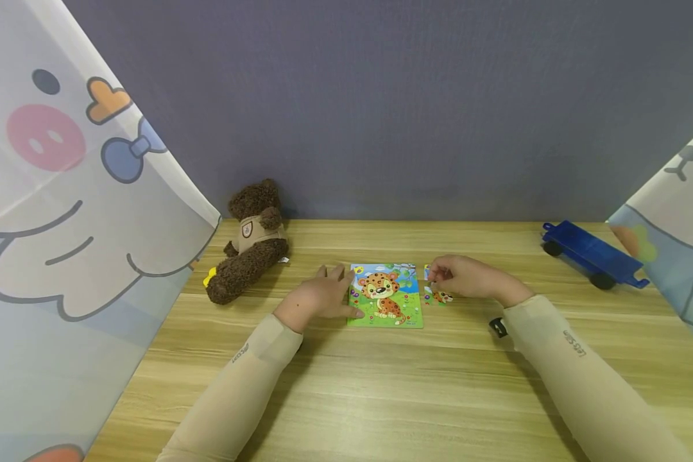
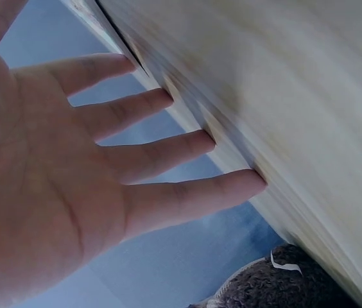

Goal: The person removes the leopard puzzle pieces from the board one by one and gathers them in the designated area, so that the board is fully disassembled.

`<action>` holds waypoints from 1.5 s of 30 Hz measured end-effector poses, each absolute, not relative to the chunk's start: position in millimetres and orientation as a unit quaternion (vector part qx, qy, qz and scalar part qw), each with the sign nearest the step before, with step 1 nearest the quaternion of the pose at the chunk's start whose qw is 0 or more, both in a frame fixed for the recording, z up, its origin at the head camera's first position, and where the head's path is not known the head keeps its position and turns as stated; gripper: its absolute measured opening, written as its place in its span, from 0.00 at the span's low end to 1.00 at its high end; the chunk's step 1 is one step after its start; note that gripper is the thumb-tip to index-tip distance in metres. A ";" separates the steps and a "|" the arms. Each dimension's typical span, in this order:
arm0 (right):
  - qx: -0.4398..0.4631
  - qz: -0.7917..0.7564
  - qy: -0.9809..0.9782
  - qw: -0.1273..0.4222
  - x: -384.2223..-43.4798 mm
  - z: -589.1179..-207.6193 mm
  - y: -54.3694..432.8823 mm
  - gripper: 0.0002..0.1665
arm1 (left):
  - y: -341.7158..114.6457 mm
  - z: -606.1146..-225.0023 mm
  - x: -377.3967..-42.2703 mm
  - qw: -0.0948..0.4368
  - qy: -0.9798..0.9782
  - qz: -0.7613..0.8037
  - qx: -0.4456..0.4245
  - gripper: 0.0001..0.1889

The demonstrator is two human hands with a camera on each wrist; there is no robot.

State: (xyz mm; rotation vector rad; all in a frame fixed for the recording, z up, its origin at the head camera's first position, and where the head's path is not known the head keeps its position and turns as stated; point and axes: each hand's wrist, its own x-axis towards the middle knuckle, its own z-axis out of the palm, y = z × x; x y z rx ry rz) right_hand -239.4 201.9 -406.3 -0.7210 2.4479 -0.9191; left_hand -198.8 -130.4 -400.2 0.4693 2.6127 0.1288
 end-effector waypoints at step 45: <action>-0.262 -0.364 0.862 0.238 -247.9 -415.0 109.8 0.24 | -102.2 -398.6 -203.8 0.235 0.956 0.015 0.174 0.62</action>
